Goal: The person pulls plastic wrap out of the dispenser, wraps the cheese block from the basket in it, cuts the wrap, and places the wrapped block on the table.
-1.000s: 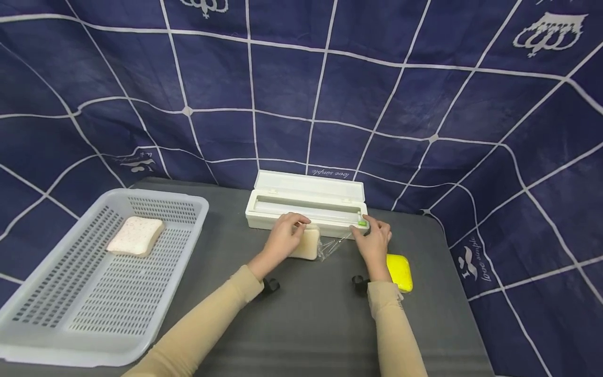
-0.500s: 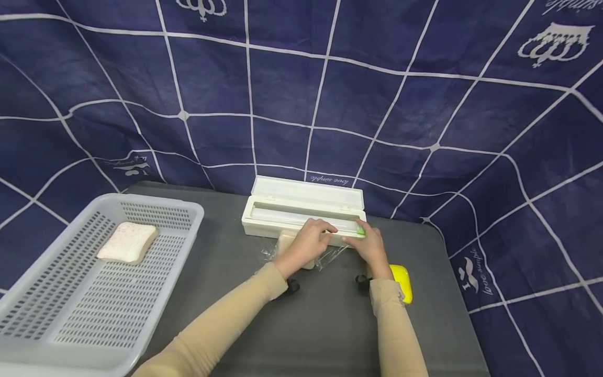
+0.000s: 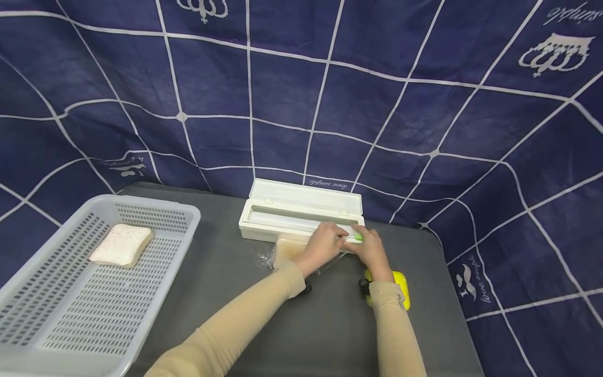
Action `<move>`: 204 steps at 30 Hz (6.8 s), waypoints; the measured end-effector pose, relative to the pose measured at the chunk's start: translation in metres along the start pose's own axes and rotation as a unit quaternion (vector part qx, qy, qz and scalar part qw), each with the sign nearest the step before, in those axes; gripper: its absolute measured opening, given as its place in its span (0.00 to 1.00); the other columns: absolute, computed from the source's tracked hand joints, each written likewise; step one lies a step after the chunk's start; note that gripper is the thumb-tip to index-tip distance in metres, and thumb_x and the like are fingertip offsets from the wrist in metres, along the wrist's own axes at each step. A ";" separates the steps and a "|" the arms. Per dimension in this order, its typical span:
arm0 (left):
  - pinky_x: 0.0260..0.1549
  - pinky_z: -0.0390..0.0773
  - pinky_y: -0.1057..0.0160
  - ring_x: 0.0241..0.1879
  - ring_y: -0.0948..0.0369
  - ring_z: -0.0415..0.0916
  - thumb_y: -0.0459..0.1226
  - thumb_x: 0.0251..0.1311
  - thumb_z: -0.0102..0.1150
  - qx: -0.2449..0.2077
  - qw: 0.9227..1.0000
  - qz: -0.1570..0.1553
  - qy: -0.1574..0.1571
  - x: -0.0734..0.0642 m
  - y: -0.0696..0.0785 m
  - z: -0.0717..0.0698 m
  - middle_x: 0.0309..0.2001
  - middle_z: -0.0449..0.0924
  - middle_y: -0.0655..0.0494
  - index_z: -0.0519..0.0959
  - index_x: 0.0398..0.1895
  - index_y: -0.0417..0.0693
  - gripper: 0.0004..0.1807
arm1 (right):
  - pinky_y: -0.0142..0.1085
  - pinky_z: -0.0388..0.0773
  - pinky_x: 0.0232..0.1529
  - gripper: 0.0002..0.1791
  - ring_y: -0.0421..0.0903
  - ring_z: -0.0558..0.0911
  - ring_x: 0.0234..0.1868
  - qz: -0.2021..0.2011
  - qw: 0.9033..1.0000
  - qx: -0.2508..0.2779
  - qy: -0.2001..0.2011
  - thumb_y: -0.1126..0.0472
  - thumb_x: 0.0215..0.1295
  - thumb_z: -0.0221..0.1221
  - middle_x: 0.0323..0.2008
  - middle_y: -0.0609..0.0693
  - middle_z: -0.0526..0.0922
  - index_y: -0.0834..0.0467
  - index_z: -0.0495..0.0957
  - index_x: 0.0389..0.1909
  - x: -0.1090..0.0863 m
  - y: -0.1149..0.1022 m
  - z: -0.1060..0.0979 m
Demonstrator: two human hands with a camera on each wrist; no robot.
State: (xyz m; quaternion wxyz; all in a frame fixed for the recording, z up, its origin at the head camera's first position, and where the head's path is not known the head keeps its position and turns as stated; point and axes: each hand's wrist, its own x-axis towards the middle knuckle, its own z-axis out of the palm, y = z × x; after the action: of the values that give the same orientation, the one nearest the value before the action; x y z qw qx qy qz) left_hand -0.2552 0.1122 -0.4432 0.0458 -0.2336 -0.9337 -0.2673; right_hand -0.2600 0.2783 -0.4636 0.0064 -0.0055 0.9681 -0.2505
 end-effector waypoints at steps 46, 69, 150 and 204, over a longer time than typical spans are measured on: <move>0.39 0.66 0.66 0.42 0.66 0.71 0.55 0.63 0.60 0.216 0.975 0.010 0.049 0.017 -0.024 0.013 0.40 0.82 0.74 0.87 0.40 0.74 0.09 | 0.57 0.75 0.50 0.36 0.65 0.78 0.45 -0.031 0.998 -0.016 0.050 0.53 0.47 0.75 0.45 0.69 0.79 0.64 0.78 0.57 0.000 0.005 0.003; 0.41 0.72 0.63 0.44 0.60 0.75 0.46 0.63 0.63 0.116 0.991 0.021 0.066 -0.024 -0.106 -0.040 0.44 0.85 0.63 0.89 0.40 0.59 0.08 | 0.60 0.71 0.58 0.37 0.67 0.76 0.53 -0.010 1.000 0.004 0.019 0.52 0.51 0.73 0.53 0.71 0.76 0.61 0.75 0.62 0.000 0.000 0.005; 0.45 0.82 0.55 0.42 0.51 0.80 0.37 0.61 0.67 -0.324 0.902 -0.185 0.219 -0.104 -0.152 -0.052 0.39 0.82 0.45 0.80 0.51 0.44 0.16 | 0.54 0.64 0.52 0.16 0.57 0.79 0.44 -0.095 0.978 0.024 0.185 0.66 0.56 0.70 0.33 0.55 0.86 0.59 0.83 0.46 -0.052 -0.037 0.037; 0.48 0.78 0.49 0.48 0.45 0.79 0.50 0.64 0.60 -0.290 0.867 -0.393 0.100 -0.102 -0.142 -0.039 0.49 0.81 0.37 0.80 0.49 0.32 0.27 | 0.56 0.67 0.66 0.43 0.68 0.70 0.64 0.238 0.939 0.241 0.052 0.49 0.64 0.62 0.63 0.75 0.67 0.77 0.61 0.66 -0.045 -0.035 0.049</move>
State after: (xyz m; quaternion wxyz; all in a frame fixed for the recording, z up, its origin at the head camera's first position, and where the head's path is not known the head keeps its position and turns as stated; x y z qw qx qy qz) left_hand -0.2315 -0.0565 -0.4994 -0.0400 0.1779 -0.8191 -0.5439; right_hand -0.2144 0.2244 -0.4895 0.0167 0.2400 0.8506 -0.4675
